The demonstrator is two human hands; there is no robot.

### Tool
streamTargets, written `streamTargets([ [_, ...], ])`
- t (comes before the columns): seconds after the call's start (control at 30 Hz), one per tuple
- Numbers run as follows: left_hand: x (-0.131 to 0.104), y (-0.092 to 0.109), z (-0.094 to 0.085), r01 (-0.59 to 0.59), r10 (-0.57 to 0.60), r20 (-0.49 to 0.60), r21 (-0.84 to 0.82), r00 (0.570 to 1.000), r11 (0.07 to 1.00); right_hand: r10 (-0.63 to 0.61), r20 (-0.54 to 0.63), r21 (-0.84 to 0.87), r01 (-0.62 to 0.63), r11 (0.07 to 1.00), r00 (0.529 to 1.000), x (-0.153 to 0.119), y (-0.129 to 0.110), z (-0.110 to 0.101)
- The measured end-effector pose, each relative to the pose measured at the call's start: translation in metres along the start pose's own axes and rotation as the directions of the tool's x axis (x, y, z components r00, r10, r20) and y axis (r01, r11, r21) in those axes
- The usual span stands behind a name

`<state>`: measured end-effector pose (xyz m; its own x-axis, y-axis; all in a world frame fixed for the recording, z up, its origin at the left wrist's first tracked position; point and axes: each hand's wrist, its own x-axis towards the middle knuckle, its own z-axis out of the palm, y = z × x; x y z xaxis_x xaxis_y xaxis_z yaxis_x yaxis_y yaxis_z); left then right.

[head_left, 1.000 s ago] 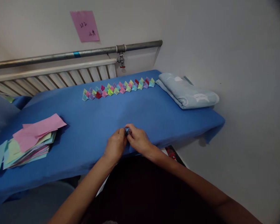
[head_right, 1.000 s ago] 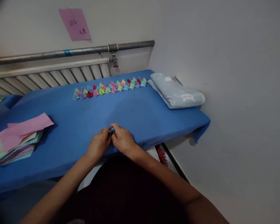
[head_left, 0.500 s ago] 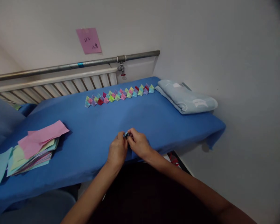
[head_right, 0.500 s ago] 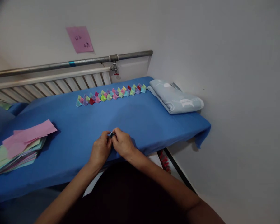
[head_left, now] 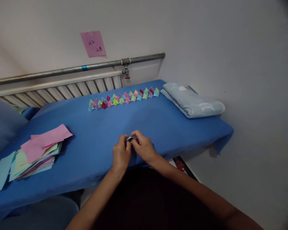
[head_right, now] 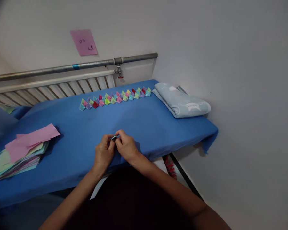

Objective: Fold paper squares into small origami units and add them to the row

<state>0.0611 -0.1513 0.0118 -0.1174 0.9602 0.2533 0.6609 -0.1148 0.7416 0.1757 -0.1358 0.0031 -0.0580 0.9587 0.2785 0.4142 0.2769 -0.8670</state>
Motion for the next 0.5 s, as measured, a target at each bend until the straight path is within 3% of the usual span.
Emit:
streamTargets([
  [0.13,0.002,0.000,-0.003,0.126,-0.122,0.032,-0.259,0.992,0.958,-0.034,-0.023,0.131,0.037,0.991,0.999,-0.004,-0.001,-0.001],
  [0.27,0.004,0.001,-0.009,0.304,-0.229,0.201,-0.571,0.952,0.762,-0.156,-0.039,0.146,0.160,0.976,0.987,-0.008,0.002,-0.004],
  [0.37,0.003,0.004,-0.016,0.379,-0.263,0.273,-0.648,0.925,0.661,-0.260,-0.046,0.101,0.263,0.960,0.965,-0.012,0.003,-0.009],
  [0.5,0.000,0.007,-0.028,0.514,-0.319,0.408,-0.746,0.855,0.424,-0.361,-0.030,0.033,0.362,0.932,0.932,-0.016,0.002,-0.016],
])
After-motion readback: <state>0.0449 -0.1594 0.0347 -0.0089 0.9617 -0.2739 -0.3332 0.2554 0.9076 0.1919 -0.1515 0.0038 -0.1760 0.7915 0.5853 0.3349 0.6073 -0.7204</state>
